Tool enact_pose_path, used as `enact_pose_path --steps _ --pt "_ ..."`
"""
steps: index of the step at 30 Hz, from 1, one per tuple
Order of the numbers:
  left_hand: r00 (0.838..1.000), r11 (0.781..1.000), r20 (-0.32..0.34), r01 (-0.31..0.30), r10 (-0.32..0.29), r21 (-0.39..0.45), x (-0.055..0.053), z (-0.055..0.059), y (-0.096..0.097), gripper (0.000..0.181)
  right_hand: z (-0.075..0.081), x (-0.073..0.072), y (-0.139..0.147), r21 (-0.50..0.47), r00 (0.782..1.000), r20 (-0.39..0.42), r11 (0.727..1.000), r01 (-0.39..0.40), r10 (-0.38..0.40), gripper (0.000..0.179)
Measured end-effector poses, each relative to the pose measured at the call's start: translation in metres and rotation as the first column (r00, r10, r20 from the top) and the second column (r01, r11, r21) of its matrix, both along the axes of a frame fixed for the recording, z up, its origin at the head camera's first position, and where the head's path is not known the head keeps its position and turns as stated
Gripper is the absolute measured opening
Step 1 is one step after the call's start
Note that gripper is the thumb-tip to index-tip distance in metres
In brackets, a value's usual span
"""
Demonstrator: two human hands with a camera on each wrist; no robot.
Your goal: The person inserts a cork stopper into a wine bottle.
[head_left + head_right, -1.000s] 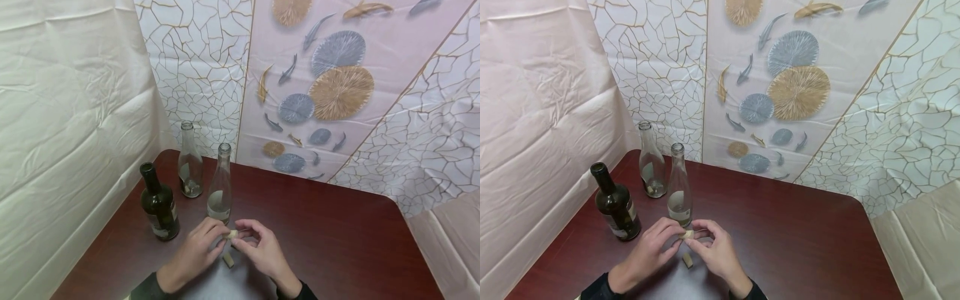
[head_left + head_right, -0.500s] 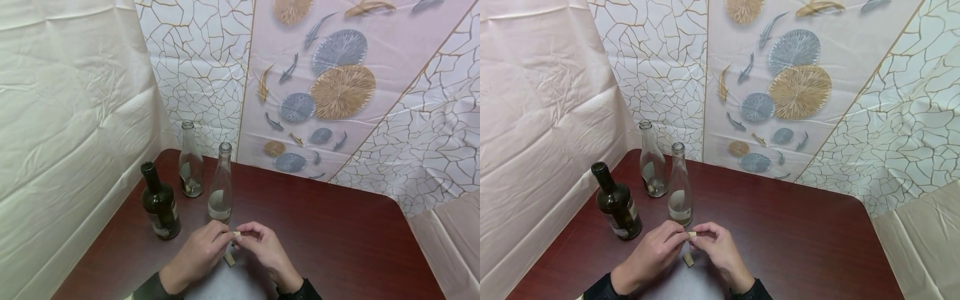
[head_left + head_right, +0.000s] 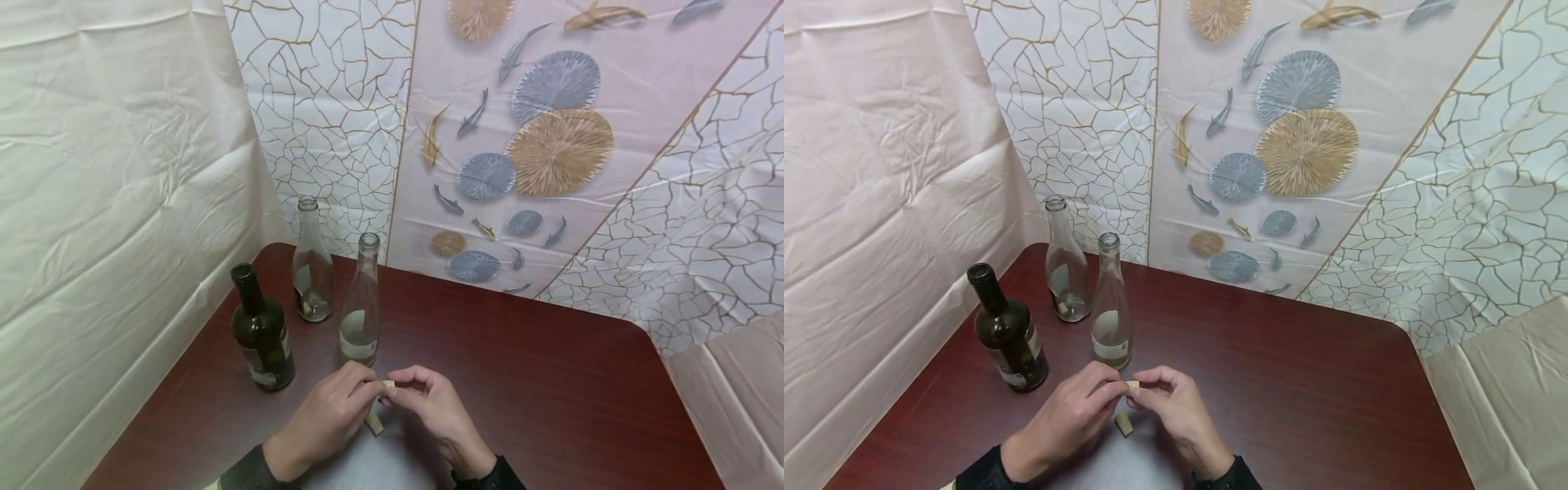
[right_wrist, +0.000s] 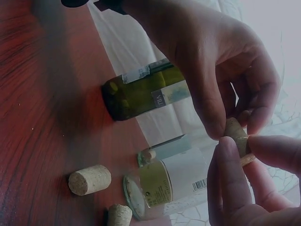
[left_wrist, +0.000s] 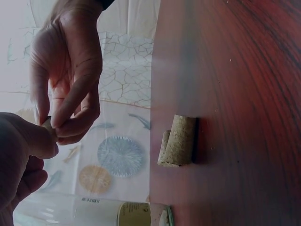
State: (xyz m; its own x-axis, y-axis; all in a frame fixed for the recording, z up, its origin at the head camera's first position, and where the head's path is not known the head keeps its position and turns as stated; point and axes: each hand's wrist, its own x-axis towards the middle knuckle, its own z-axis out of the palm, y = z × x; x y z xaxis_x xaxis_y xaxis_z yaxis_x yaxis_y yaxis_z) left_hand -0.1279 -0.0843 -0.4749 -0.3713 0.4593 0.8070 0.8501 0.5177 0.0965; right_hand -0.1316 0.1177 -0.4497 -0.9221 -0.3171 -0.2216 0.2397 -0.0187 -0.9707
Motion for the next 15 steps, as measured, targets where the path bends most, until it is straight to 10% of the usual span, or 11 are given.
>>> enact_pose_path --steps 15 --pt "0.997 0.997 0.031 0.071 -0.073 0.038 -0.0020 0.0061 0.0055 0.025 -0.0010 -0.0002 0.0087 0.027 1.000 -0.001 0.999 0.029 -0.029 0.043"
